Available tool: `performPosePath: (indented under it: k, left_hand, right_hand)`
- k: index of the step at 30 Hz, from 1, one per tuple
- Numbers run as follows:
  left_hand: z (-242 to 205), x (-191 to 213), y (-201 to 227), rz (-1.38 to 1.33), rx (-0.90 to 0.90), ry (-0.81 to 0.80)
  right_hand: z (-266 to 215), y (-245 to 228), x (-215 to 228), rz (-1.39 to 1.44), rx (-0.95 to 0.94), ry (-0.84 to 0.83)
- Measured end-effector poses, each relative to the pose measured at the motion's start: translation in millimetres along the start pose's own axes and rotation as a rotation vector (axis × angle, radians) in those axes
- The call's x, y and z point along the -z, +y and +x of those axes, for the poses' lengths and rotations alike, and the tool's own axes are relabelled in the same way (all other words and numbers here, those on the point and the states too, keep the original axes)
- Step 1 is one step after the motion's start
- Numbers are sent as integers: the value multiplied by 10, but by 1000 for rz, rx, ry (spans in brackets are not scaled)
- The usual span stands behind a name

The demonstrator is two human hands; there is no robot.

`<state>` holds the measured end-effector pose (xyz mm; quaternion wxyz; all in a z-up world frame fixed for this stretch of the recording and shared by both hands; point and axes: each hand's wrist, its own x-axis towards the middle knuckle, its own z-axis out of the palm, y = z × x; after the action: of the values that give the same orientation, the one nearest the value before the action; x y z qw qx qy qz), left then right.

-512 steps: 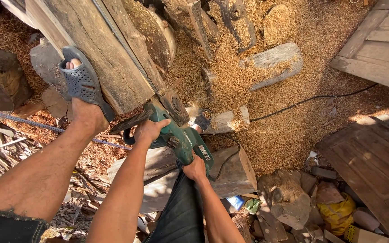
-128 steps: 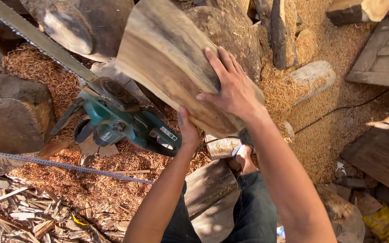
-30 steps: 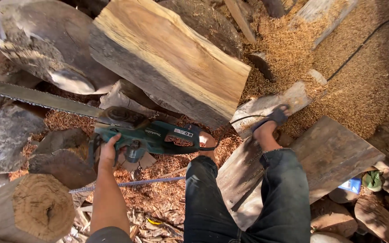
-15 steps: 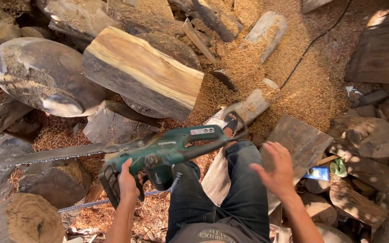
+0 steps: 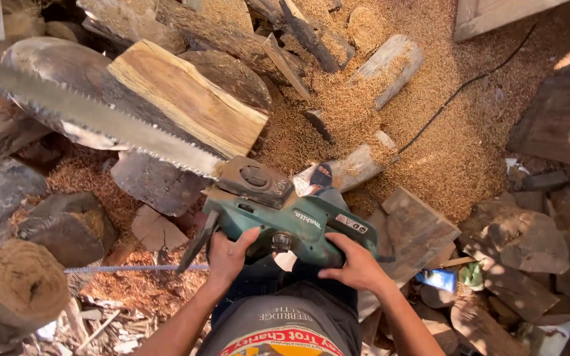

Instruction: Sawing a large log into smaller pieces using an electric chainsaw.

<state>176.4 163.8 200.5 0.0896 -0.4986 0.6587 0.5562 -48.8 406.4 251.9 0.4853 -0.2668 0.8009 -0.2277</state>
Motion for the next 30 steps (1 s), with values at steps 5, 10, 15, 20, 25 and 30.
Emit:
performPosePath:
  k: [5, 10, 15, 20, 25, 30]
  left_hand:
    - [-221, -256, 872, -75, -148, -104]
    - [-360, -535, 1233, -14, -236, -236]
    - [-257, -761, 1473, 113, -141, -295]
    - [-137, -1054, 1613, 230, -17, -344]
    - [-80, -1235, 1766, 366, 37, -186]
    - [110, -1372, 1694, 310, 227, -79]
  right_hand:
    - [446, 1208, 278, 563, -119, 107]
    - [866, 1149, 591, 1031, -50, -157]
    - [710, 1604, 672, 1400, 216, -444]
    - [977, 2260, 380, 1164, -217, -13]
    - [504, 1553, 930, 516, -607, 352]
    - [-616, 1613, 760, 456, -269, 394]
